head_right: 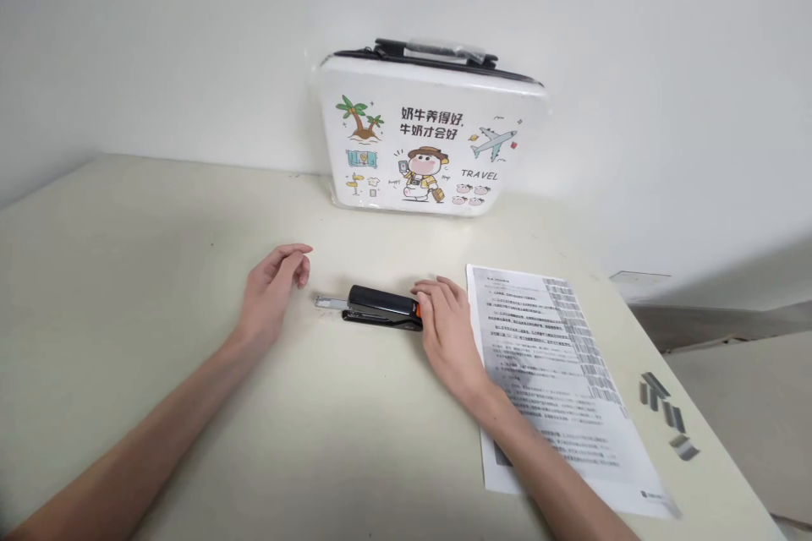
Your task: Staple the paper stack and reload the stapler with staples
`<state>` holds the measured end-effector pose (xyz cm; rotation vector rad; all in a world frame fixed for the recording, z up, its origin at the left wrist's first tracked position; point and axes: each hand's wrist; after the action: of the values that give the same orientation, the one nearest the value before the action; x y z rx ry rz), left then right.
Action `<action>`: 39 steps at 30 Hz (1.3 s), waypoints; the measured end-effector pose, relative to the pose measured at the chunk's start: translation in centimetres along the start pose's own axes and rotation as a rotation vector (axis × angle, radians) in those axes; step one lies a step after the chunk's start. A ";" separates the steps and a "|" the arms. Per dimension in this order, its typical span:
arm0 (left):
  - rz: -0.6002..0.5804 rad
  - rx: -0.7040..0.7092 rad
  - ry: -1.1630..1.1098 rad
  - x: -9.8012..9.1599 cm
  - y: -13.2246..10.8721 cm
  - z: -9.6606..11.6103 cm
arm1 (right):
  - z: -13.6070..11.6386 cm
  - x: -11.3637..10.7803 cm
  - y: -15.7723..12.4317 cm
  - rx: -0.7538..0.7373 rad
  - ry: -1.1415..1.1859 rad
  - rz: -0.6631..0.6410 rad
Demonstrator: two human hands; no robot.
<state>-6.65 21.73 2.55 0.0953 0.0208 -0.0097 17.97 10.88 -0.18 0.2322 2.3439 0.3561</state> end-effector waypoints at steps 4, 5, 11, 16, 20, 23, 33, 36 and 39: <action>0.008 -0.031 -0.003 0.1 -0.1 0.1 | -0.7 -0.1 -0.1 -0.051 0.003 -0.020; 0.005 -0.036 0.003 0.1 -0.1 0.1 | -0.8 -0.1 -0.2 -0.076 -0.002 -0.032; -0.030 -0.037 0.041 0.2 -0.3 0.0 | -1.1 0.0 -0.3 -0.161 -0.035 -0.070; -0.100 -0.034 0.131 0.0 -0.3 0.1 | -1.2 -0.1 -0.3 -0.153 -0.044 -0.077; -0.234 -0.048 0.272 -0.3 -0.2 0.2 | -1.2 -0.1 -0.3 -0.138 -0.025 -0.099; -0.243 -0.056 0.275 -0.3 -0.2 0.2 | -1.1 0.0 -0.5 -0.127 -0.018 -0.099; -0.272 -0.156 -0.108 0.4 -1.1 0.2 | -1.8 -0.3 -1.0 -0.271 0.059 -0.018; -0.320 -0.319 -0.447 1.1 -1.7 0.5 | -1.7 -0.3 -1.2 -0.368 0.071 0.042; -0.327 -0.535 -0.697 1.8 -2.4 1.1 | -1.8 -0.1 -1.4 -0.446 0.060 0.100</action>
<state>-4.83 19.22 3.42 -0.4507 -0.6554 -0.3614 16.74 9.21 0.68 0.1229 2.2456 0.9301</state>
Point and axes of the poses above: each hand's wrist, its own y-axis towards the middle knuckle, its own x-axis out of the palm, z = x × y, and after that the axes turned 2 degrees about -z, right-handed
